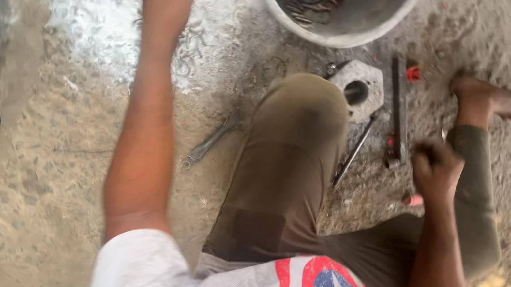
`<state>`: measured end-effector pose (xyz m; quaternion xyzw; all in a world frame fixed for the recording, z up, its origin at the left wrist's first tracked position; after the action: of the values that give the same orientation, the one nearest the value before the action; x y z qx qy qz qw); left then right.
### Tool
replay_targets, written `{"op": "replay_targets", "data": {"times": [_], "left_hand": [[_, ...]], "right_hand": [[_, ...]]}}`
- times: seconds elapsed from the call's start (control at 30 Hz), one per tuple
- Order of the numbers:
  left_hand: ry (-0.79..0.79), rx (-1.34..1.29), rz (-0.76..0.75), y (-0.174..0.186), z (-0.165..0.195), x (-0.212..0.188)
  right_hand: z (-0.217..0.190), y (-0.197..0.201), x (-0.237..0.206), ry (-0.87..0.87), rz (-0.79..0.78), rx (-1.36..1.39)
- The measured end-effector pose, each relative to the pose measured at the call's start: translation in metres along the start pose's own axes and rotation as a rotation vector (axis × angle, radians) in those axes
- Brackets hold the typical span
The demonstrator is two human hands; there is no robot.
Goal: The person sits on the floor and uses pliers and a hammer to manipulate small metal pieces on a concrete block. They repeatedly pick up pieces, adjust them with pliers, and strike them with a hammer, placing finished pieces into a bucket.
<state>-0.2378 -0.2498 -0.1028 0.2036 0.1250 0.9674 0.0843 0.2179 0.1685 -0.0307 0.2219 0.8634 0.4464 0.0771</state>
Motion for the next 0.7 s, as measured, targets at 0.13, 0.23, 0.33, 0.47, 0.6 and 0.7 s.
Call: {"op": "replay_targets", "data": {"times": [0.13,0.23,0.33,0.47,0.6,0.7], "left_hand": [[0.604,0.465,-0.081,0.062,-0.075,-0.094],[0.576,0.564,-0.023,0.068,-0.078,-0.148],[0.623,0.547,0.015,0.06,-0.087,-0.176],[0.52,0.591,0.043,0.038,-0.088,-0.178],[0.814,0.573,-0.02,0.018,-0.11,-0.188],[0.362,0.805,-0.134,-0.005,-0.083,-0.171]], "right_hand": [[0.047,-0.041,-0.033,-0.302,-0.115,0.215],[0.055,-0.066,-0.025,-0.301,-0.163,0.192],[0.052,-0.086,-0.009,-0.284,-0.263,0.072],[0.051,-0.097,-0.008,-0.335,-0.334,0.005],[0.059,-0.095,-0.017,-0.402,-0.301,0.032],[0.065,-0.095,-0.017,-0.421,-0.266,0.105]]}}
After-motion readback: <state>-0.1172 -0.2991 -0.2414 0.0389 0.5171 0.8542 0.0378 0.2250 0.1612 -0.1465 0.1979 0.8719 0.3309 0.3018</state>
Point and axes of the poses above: each hand's wrist, its own x-axis towards the middle knuckle, its own y-axis out of the back of the hand, z = x × y, the point moved 8 cm from there along x, towards the middle knuckle, and after that the axes turned 2 degrees about -z, right-handed, at the moved point
